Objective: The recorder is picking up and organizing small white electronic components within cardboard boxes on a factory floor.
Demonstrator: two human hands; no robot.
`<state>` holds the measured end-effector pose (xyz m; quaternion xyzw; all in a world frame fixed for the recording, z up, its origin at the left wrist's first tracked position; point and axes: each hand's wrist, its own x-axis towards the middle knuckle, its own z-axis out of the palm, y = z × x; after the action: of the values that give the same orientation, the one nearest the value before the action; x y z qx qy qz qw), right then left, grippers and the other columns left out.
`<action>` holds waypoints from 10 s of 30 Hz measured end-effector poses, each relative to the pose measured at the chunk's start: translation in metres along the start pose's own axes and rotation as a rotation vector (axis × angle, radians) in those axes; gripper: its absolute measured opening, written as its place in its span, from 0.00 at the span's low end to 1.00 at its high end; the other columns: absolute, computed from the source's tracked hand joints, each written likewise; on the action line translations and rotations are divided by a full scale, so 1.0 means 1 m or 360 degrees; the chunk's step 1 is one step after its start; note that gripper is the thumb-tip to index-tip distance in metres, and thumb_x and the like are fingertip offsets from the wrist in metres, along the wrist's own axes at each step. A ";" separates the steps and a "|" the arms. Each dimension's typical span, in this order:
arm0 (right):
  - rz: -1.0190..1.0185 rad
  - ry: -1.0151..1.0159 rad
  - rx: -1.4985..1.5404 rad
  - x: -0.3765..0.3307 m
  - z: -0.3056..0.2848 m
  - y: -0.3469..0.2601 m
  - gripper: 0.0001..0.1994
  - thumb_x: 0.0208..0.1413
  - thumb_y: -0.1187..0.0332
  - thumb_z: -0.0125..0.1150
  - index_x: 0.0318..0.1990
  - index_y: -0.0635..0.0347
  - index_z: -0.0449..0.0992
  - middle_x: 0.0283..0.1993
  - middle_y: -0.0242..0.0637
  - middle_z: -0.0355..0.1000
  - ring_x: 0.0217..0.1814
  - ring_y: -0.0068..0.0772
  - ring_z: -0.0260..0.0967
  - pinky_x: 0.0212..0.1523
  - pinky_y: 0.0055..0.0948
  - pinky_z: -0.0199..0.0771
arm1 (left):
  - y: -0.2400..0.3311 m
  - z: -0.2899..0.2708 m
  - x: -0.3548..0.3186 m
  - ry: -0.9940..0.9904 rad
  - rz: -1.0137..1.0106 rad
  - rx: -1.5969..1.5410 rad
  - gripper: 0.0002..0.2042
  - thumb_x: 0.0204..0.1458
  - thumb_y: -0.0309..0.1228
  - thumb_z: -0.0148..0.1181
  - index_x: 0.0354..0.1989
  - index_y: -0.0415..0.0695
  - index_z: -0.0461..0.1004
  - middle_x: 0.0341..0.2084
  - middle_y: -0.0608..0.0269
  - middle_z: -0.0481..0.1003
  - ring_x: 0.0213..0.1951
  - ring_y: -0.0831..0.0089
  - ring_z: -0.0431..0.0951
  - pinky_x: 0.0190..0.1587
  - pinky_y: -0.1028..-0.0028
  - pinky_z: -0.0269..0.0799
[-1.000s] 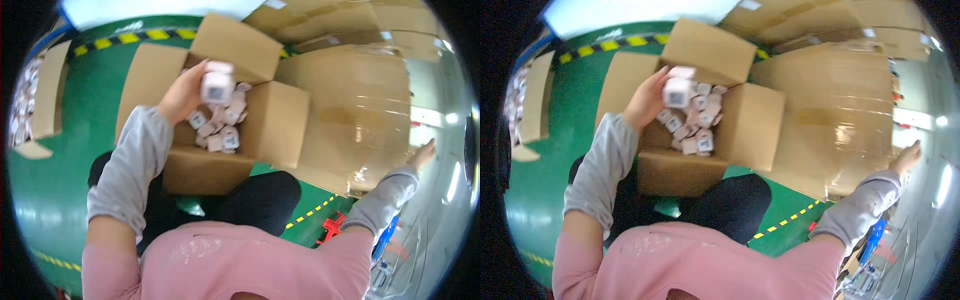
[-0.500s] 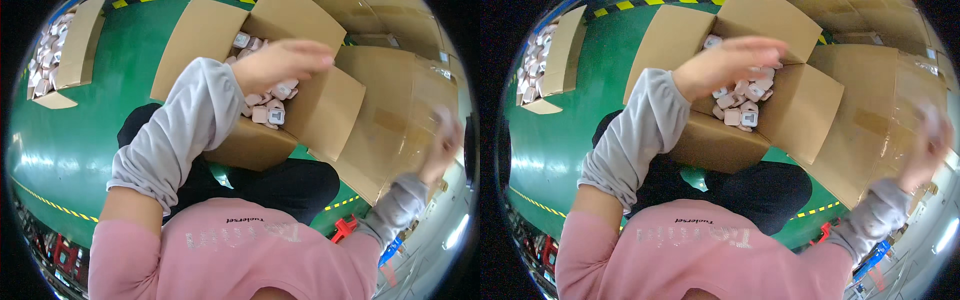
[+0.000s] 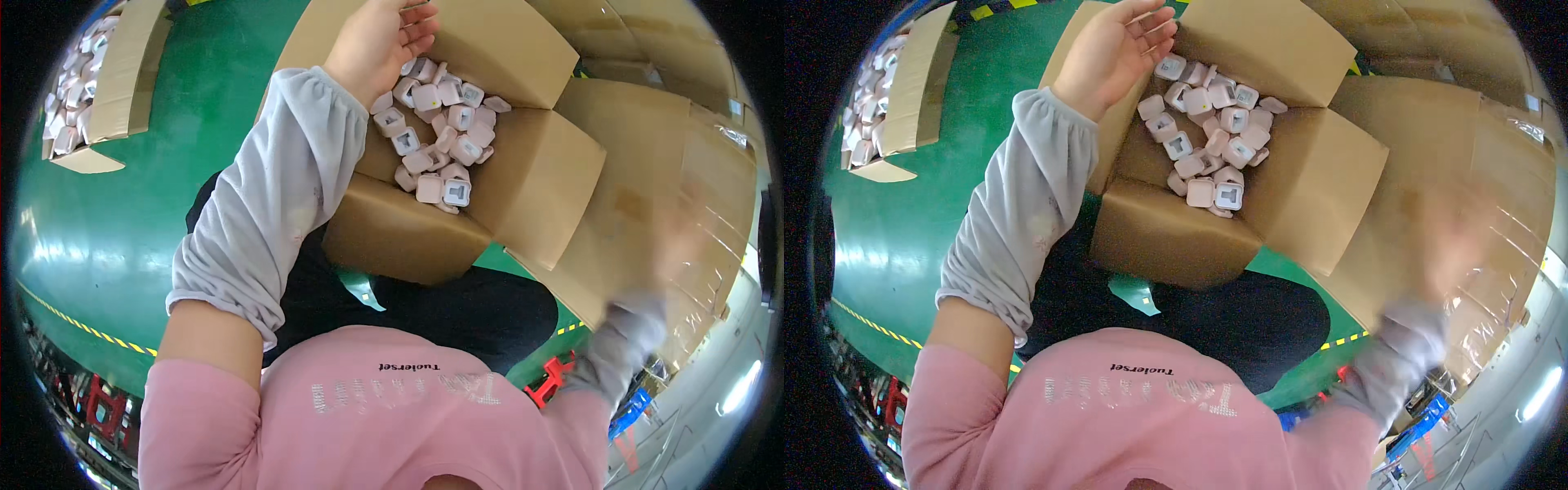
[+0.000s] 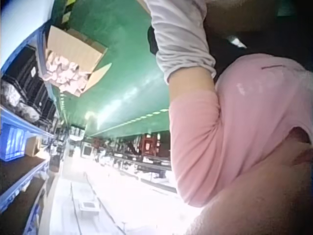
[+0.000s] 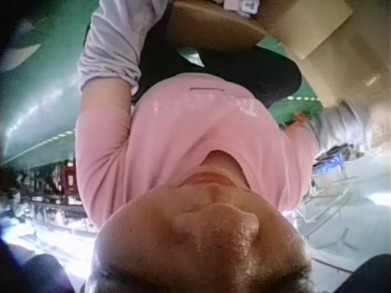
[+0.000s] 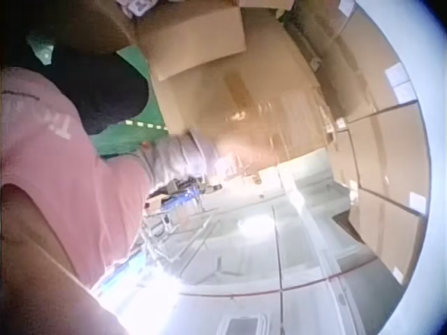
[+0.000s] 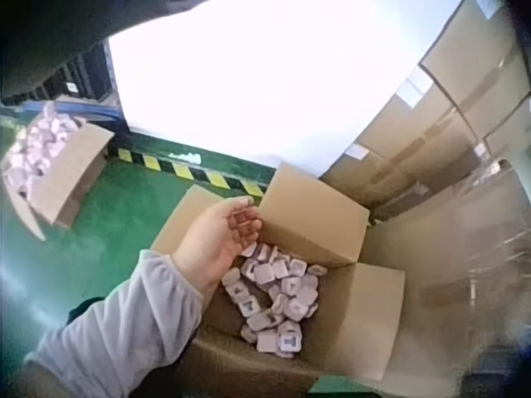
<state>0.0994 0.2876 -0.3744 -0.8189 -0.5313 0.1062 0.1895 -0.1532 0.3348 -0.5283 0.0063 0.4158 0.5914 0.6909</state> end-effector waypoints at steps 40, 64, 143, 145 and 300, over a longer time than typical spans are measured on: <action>-0.1246 -0.2069 0.0504 -0.019 0.260 0.094 0.40 0.34 0.82 0.56 0.62 0.53 0.53 0.50 0.45 0.61 0.53 0.42 0.61 0.55 0.32 0.60 | 0.016 -0.006 -0.010 -0.0233 -0.0028 0.0206 0.10 0.52 0.36 0.53 0.38 0.45 0.71 0.33 0.65 0.74 0.35 0.76 0.72 0.41 0.75 0.68; -0.0236 -0.1564 0.3686 0.017 0.051 0.050 0.31 0.34 0.79 0.63 0.51 0.54 0.62 0.46 0.36 0.60 0.32 0.25 0.55 0.31 0.19 0.67 | -0.052 0.022 -0.041 -0.1163 -0.0948 0.0264 0.25 0.56 0.52 0.42 0.51 0.44 0.65 0.40 0.58 0.72 0.44 0.67 0.72 0.48 0.65 0.67; -0.1197 -0.0936 -0.0651 0.046 0.388 0.060 0.41 0.33 0.56 0.69 0.58 0.51 0.55 0.49 0.45 0.66 0.49 0.48 0.67 0.51 0.53 0.58 | 0.007 -0.020 0.101 -0.0023 -0.0125 -0.0660 0.09 0.52 0.30 0.48 0.37 0.39 0.66 0.29 0.61 0.68 0.32 0.68 0.67 0.41 0.67 0.65; -0.1087 -0.1194 -0.0379 0.046 0.392 0.080 0.38 0.35 0.55 0.67 0.57 0.51 0.57 0.47 0.47 0.67 0.46 0.49 0.68 0.47 0.47 0.65 | -0.006 -0.013 0.103 -0.0044 -0.0193 -0.0579 0.09 0.52 0.30 0.48 0.37 0.39 0.66 0.29 0.61 0.68 0.32 0.68 0.67 0.41 0.67 0.65; 0.0561 -0.2107 0.3083 0.030 0.282 0.086 0.33 0.54 0.40 0.41 0.55 0.60 0.62 0.41 0.47 0.68 0.32 0.40 0.66 0.26 0.30 0.69 | -0.037 0.003 0.083 -0.0737 -0.0304 0.1382 0.26 0.51 0.50 0.52 0.51 0.44 0.65 0.43 0.59 0.69 0.44 0.72 0.69 0.47 0.71 0.65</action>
<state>0.0776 0.3396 -0.6655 -0.1819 -0.1041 0.8916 0.4015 -0.1253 0.3932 -0.5924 0.3865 0.4579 0.2809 0.7497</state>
